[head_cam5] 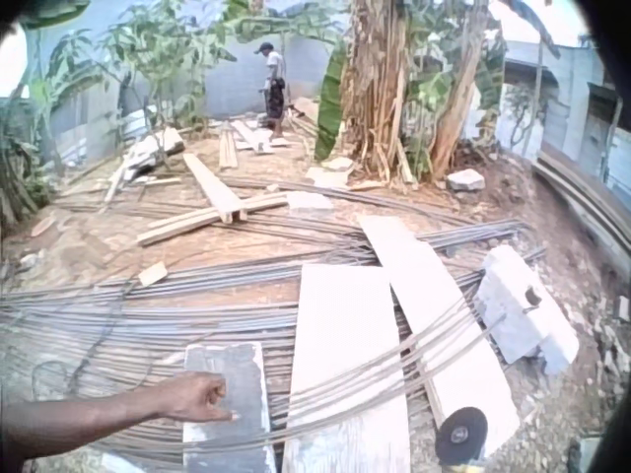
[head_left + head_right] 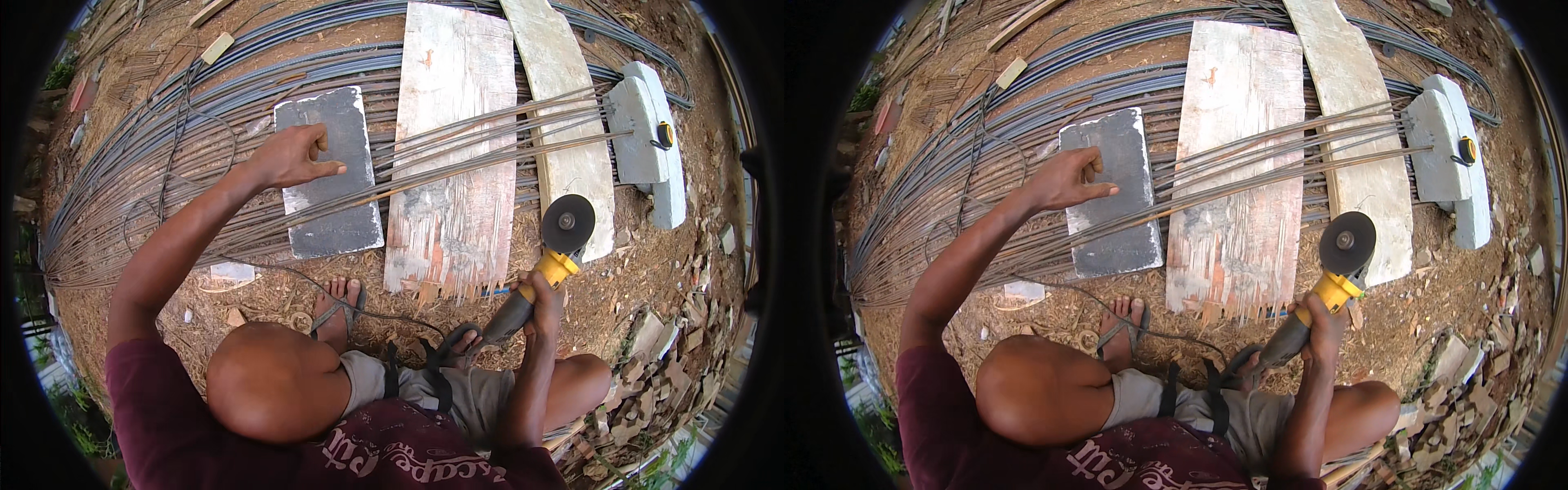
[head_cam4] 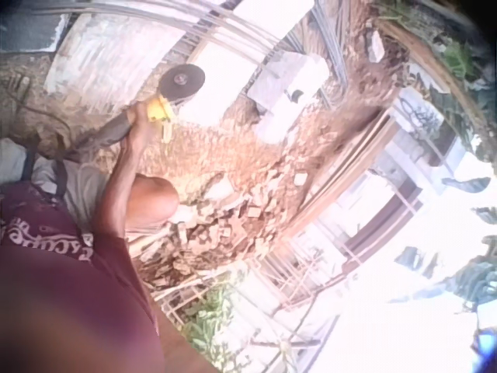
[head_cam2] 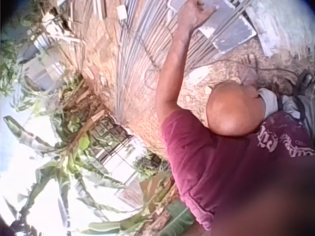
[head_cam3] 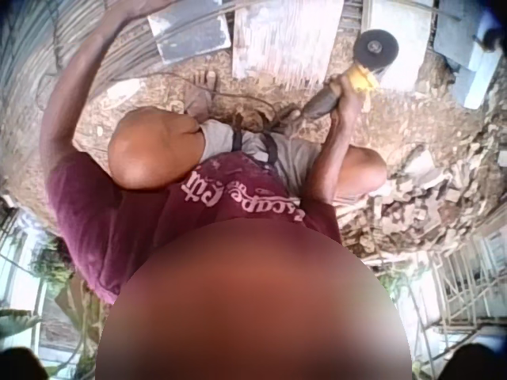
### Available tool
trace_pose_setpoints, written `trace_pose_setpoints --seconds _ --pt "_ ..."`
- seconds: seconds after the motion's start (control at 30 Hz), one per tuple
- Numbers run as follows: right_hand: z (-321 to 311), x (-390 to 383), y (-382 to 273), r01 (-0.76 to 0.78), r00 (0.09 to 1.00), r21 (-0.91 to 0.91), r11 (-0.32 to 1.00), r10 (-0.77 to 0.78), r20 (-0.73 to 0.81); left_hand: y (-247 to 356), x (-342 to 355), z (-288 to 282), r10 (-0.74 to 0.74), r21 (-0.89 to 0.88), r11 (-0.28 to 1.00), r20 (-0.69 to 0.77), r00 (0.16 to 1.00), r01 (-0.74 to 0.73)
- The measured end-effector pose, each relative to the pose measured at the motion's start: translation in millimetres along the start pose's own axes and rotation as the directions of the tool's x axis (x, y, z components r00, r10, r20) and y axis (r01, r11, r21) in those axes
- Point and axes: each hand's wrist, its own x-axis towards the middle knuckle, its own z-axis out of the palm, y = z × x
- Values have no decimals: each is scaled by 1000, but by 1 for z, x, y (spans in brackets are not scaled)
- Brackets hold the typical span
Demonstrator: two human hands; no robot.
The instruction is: The person uses an angle grinder to cut several metal rods placed on wooden planks. After cutting, the person gathers the cut pieces and stacks them together.
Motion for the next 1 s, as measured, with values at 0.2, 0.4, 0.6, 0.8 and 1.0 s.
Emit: trace_pose_setpoints --seconds 0.2,0.4,0.6,0.8,1.0 --pt "46 1 8 2 976 -154 988 32 216 -124 -171 71 -220 -45 974 45 975 222" --pt "95 10 23 78 938 -356 931 53 344 -155 -185 101 -213 -305 920 134 968 245" --pt "128 13 36 124 909 -426 896 69 410 -155 -184 100 -194 -200 959 59 979 202" --pt "149 21 46 131 893 -535 835 135 429 -159 -183 100 -175 -189 965 55 983 183" --pt "168 29 50 132 882 -534 835 147 448 -144 -183 106 -202 -92 975 -11 979 201"
